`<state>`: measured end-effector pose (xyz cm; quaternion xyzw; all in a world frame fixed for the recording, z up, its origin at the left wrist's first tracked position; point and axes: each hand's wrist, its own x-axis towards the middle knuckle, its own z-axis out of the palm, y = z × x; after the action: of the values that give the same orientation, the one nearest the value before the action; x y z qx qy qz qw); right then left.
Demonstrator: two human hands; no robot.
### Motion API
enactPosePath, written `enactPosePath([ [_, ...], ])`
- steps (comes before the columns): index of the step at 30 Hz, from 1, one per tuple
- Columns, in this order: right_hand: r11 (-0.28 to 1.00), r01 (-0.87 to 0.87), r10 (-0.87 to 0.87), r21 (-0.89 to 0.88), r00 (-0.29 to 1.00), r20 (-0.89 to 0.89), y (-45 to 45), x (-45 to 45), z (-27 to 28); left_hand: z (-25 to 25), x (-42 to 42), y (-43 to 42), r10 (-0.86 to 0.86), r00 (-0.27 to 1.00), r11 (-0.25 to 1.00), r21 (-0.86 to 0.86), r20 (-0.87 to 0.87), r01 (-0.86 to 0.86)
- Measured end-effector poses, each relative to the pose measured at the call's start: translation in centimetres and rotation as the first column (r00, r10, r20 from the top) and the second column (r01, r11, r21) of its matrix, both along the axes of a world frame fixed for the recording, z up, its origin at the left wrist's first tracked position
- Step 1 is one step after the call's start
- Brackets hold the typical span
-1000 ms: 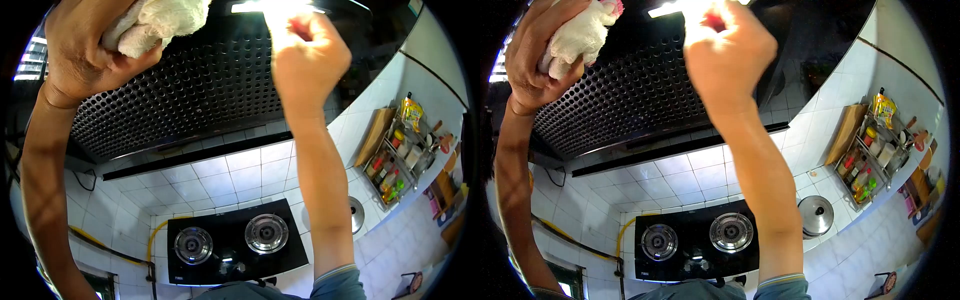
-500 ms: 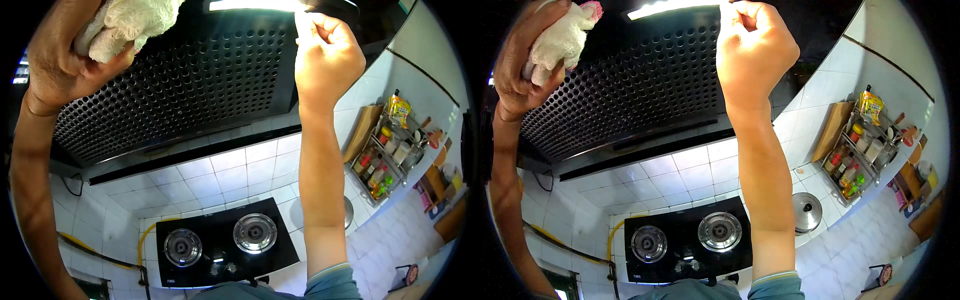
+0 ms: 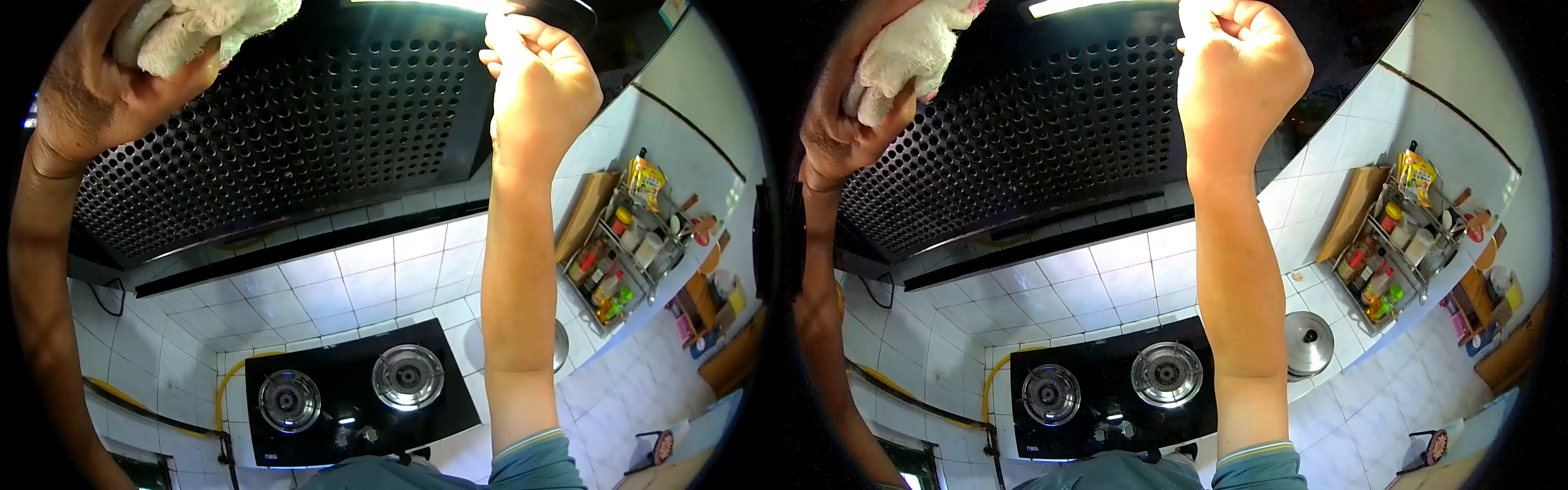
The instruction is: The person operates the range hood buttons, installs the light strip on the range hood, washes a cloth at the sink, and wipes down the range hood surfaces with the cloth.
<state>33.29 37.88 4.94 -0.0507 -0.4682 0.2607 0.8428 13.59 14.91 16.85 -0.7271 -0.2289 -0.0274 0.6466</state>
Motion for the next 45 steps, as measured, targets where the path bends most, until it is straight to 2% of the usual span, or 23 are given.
enactPosePath([
  [3, 0.998, -0.034, 0.036, -0.056, 0.999, 0.031, -1.2, 0.1, 0.1, 0.1, 0.0, 0.0, 0.000, 1.000, 1.000, 0.000, 0.003, 0.000],
  [5, 0.976, -0.216, 0.215, -0.017, 0.976, -0.031, -0.9, -0.1, 0.2, 0.0, 0.1, -0.1, 0.004, 1.000, 1.000, -0.001, 0.003, -0.004],
  [9, 0.977, -0.197, 0.195, -0.081, 0.980, -0.031, -2.3, -0.3, 0.3, 0.0, 0.1, 0.0, 0.002, 1.000, 1.000, -0.009, 0.009, -0.002],
  [11, 0.948, -0.310, 0.304, -0.072, 0.949, -0.086, -1.9, -0.6, 0.3, 0.0, 0.1, 0.0, 0.002, 1.000, 1.000, -0.010, 0.011, -0.002],
  [12, 0.948, -0.310, 0.304, -0.072, 0.949, -0.086, -1.2, -0.7, 0.2, 0.0, 0.1, -0.1, 0.004, 1.000, 1.000, -0.012, 0.011, -0.004],
  [14, 0.898, -0.435, 0.431, -0.060, 0.899, -0.079, 0.1, -0.7, 0.1, 0.0, 0.1, -0.2, 0.006, 1.000, 1.000, -0.014, 0.012, -0.006],
  [17, 0.873, -0.487, 0.484, -0.019, 0.870, -0.093, 0.4, -0.9, -0.1, 0.0, 0.1, -0.1, 0.006, 1.000, 1.000, -0.018, 0.012, -0.006],
  [21, 0.873, -0.487, 0.486, -0.041, 0.874, -0.028, -0.8, -1.1, 0.0, 0.0, 0.2, 0.1, 0.005, 1.000, 1.000, -0.023, 0.011, -0.005],
  [23, 0.900, -0.431, 0.431, -0.067, 0.902, -0.013, -1.6, -1.5, 0.2, 0.0, 0.2, 0.0, 0.008, 1.000, 1.000, -0.025, 0.010, -0.008],
  [24, 0.891, -0.437, 0.435, -0.126, 0.899, -0.042, -1.9, -1.4, 0.4, 0.0, 0.2, 0.1, 0.007, 1.000, 1.000, -0.027, 0.006, -0.007],
  [28, 0.883, -0.468, 0.466, -0.043, 0.884, -0.044, -1.1, -2.0, -0.1, 0.0, 0.4, 0.3, 0.006, 1.000, 0.999, -0.033, 0.007, -0.006],
  [31, 0.900, -0.432, 0.430, -0.050, 0.902, -0.047, -2.0, -2.4, -0.3, -0.1, 0.4, 0.5, 0.003, 1.000, 0.999, -0.036, 0.008, -0.003],
  [33, 0.927, -0.375, 0.375, 0.013, 0.927, -0.008, -3.0, -2.4, -0.3, -0.1, 0.6, 0.6, 0.002, 1.000, 0.999, -0.039, 0.003, -0.002],
  [39, 0.956, -0.292, 0.294, -0.031, 0.954, 0.064, -3.2, -2.5, -0.1, -0.1, 0.8, 0.8, 0.002, 1.000, 0.999, -0.045, -0.007, -0.003],
  [43, 0.964, -0.265, 0.263, 0.009, 0.963, 0.064, -4.7, -3.2, 0.1, -0.2, 0.9, 1.0, -0.002, 1.000, 0.999, -0.047, -0.012, 0.001],
  [45, 0.976, -0.192, 0.207, -0.108, 0.965, 0.160, -4.6, -3.2, 0.3, -0.2, 1.0, 1.0, -0.003, 1.000, 0.999, -0.046, -0.014, 0.003],
])
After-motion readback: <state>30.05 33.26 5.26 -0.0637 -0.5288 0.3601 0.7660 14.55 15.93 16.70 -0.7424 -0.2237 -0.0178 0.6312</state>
